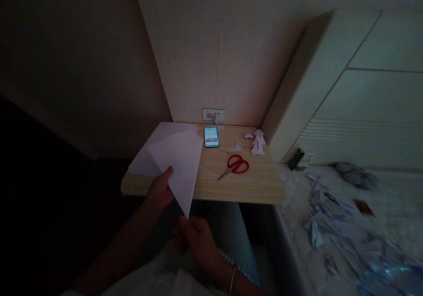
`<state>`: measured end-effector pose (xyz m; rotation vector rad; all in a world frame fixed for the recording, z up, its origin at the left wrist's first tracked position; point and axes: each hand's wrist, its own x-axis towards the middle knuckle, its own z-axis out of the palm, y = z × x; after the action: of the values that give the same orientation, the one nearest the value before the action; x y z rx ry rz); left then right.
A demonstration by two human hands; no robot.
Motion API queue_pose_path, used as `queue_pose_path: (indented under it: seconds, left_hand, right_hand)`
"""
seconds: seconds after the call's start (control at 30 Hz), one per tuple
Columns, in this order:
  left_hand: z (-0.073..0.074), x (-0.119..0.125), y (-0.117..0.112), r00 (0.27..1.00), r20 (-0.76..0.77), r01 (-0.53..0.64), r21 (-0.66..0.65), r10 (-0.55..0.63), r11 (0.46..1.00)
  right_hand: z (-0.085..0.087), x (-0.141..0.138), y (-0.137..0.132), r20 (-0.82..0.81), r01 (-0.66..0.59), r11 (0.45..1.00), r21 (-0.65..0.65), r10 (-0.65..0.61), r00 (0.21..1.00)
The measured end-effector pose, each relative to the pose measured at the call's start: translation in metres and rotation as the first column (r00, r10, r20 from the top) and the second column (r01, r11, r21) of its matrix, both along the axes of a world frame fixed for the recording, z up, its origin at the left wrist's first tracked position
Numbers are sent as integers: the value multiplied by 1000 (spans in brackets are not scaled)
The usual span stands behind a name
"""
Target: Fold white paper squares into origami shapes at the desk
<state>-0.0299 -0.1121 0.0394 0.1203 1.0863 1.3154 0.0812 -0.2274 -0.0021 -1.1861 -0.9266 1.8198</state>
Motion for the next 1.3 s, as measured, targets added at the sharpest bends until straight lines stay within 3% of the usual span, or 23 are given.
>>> queue_pose_path:
  seconds: [0.07, 0.2, 0.33, 0.5, 0.67, 0.77, 0.9, 1.0, 1.13, 1.3]
  left_hand:
    - [3, -3, -1, 1000, -3, -2, 26, 2, 1000]
    - [8, -5, -6, 999, -41, 27, 37, -26, 999]
    - [12, 1, -19, 988, -91, 135, 71, -128, 988]
    - [19, 8, -37, 944, -78, 329, 124, -322, 936]
    - [18, 7, -44, 918, -129, 392, 170, -374, 904]
    - [9, 5, -53, 882, -178, 470, 264, -437, 842]
    - [-8, 4, -76, 744, -237, 658, 94, -625, 747]
    - [-16, 3, -89, 697, -322, 685, 36, -640, 728]
    - [-17, -3, -92, 664, -389, 698, 18, -639, 716]
    - [-12, -17, -91, 604, -422, 744, -6, -677, 668]
  right_hand:
    - [7, 14, 8, 5, -34, 996, 80, 34, 999]
    - [27, 38, 25, -138, -219, 942, 256, 260, 956]
    - [37, 38, 41, -132, -14, 971, 240, 47, 990]
    - [36, 30, 53, -203, 209, 977, 35, -198, 959]
    - [39, 30, 50, -251, 236, 972, 23, -223, 942]
    - [41, 32, 48, -269, 290, 956, 41, -269, 925]
    - [41, 36, 48, -237, 343, 935, 90, -314, 919]
    - [39, 38, 48, -207, 349, 932, 100, -323, 923]
    - [42, 47, 52, -226, 407, 910, 82, -381, 897]
    - [50, 77, 66, -181, 515, 849, 115, -492, 852]
